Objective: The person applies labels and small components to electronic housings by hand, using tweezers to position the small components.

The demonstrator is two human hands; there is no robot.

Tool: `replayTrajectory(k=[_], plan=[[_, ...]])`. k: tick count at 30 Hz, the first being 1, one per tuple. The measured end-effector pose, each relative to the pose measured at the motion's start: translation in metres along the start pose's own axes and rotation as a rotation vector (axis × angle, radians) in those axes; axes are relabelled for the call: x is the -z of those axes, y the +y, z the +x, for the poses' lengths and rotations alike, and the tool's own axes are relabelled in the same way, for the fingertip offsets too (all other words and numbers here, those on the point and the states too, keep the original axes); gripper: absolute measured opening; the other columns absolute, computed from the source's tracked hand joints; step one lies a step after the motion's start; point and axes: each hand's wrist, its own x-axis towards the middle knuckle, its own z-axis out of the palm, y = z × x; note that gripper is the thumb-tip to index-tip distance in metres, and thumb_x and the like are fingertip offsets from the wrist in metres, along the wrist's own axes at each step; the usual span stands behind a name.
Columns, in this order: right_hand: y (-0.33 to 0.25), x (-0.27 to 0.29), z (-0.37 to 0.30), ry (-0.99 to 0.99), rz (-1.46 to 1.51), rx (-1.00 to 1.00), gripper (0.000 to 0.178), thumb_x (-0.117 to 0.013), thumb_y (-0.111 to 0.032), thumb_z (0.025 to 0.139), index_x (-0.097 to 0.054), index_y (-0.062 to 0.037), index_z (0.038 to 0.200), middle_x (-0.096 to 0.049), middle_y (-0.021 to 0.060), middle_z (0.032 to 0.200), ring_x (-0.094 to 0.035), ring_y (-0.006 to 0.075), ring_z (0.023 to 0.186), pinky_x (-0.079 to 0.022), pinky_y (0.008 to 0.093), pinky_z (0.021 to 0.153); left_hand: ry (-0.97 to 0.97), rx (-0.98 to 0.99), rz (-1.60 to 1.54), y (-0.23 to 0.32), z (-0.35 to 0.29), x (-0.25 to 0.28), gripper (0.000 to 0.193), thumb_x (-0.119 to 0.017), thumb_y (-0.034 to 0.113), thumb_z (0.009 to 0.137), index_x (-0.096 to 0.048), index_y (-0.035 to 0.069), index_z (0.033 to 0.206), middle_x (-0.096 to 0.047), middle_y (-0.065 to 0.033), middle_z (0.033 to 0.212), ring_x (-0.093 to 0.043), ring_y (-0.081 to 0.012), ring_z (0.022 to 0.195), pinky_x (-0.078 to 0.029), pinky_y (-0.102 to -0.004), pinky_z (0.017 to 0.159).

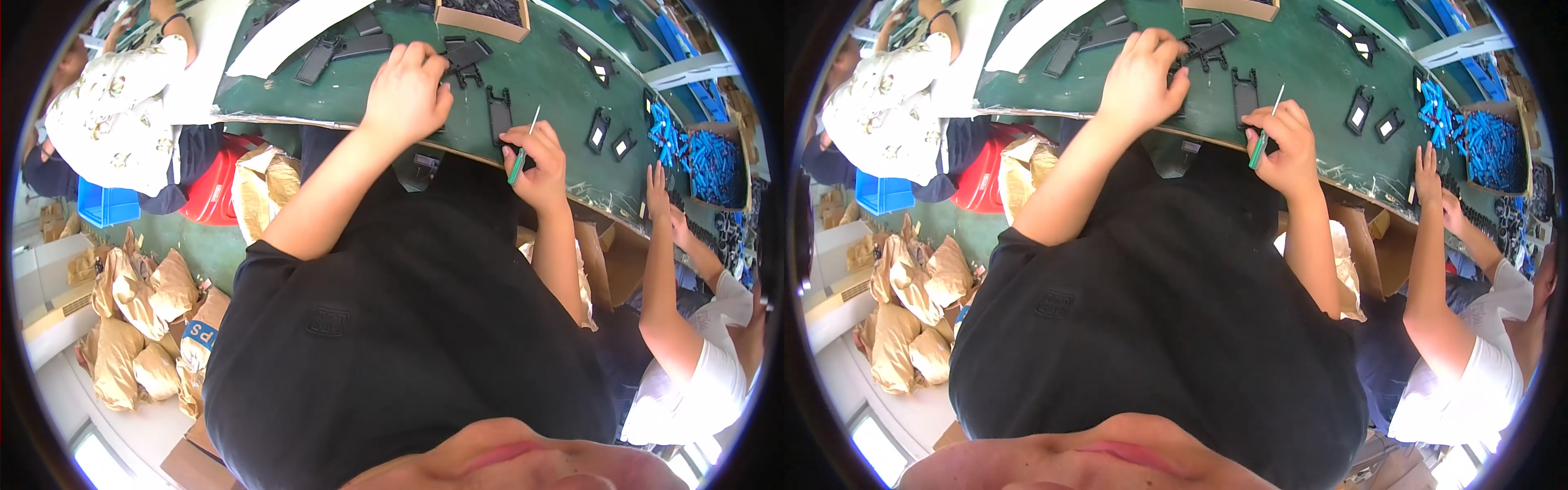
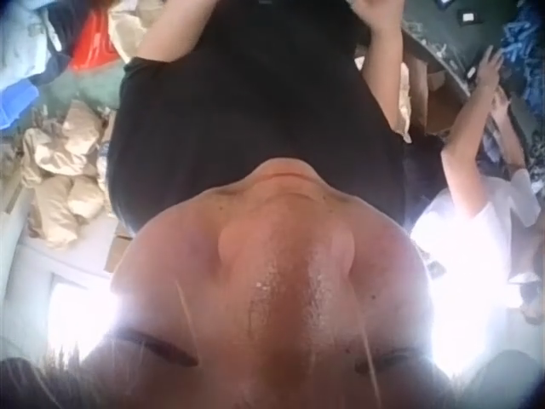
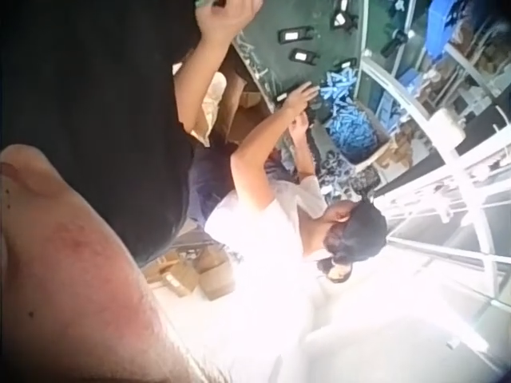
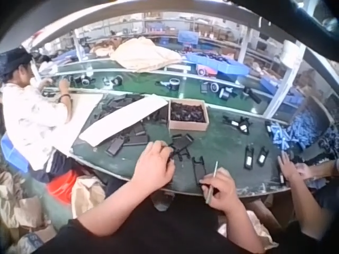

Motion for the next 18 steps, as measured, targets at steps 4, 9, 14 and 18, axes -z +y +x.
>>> replayTrajectory(k=[4, 9, 14, 18], plan=[[0.008, -0.007, 0.0, 0.147, 0.128, -0.057, 0.025, -0.073, 0.003, 0.077, -0.073, -0.0035, 0.101, -0.075, 0.0105, 0.1, -0.066, 0.0294, 0.092, -0.053, 0.039, 0.084, -0.091, 0.067, 0.093, -0.011, 0.03, -0.02, 0.053, -0.076, 0.022, 0.085, -0.064, 0.007, 0.134, -0.07, -0.0134, 0.119, -0.063, -0.0341, 0.113, -0.049, -0.045, 0.101], [0.011, -0.015, 0.002, 0.125, 0.045, -0.161, 0.024, -0.073, -0.004, 0.081, -0.072, -0.0054, 0.105, -0.076, 0.0094, 0.115, -0.065, 0.0297, 0.099, -0.053, 0.0396, 0.089, -0.143, 0.049, 0.084, -0.01, 0.043, -0.012, 0.052, -0.074, 0.016, 0.083, -0.063, 0.01, 0.133, -0.073, -0.0112, 0.109, -0.066, -0.0334, 0.107, -0.053, -0.0456, 0.095], [0.008, -0.016, 0.0, 0.122, -0.043, -0.1, 0.024, -0.073, -0.003, 0.08, -0.072, -0.0059, 0.103, -0.077, 0.0074, 0.115, -0.064, 0.0291, 0.095, -0.053, 0.0395, 0.088, -0.002, 0.042, -0.085, -0.032, 0.022, 0.053, 0.054, -0.076, 0.014, 0.082, -0.061, 0.008, 0.134, -0.074, -0.015, 0.114, -0.071, -0.0352, 0.102, -0.057, -0.0443, 0.09], [0.007, -0.014, 0.0, 0.098, -0.057, -0.095, 0.022, -0.073, -0.004, 0.08, -0.072, -0.0063, 0.101, -0.077, 0.0061, 0.114, -0.063, 0.0286, 0.093, -0.053, 0.0389, 0.088, -0.199, 0.008, -0.054, -0.061, -0.016, 0.096, 0.058, -0.07, 0.0, 0.08, -0.063, 0.011, 0.136, -0.072, -0.0132, 0.121, -0.067, -0.0345, 0.112, -0.055, -0.042, 0.096]])
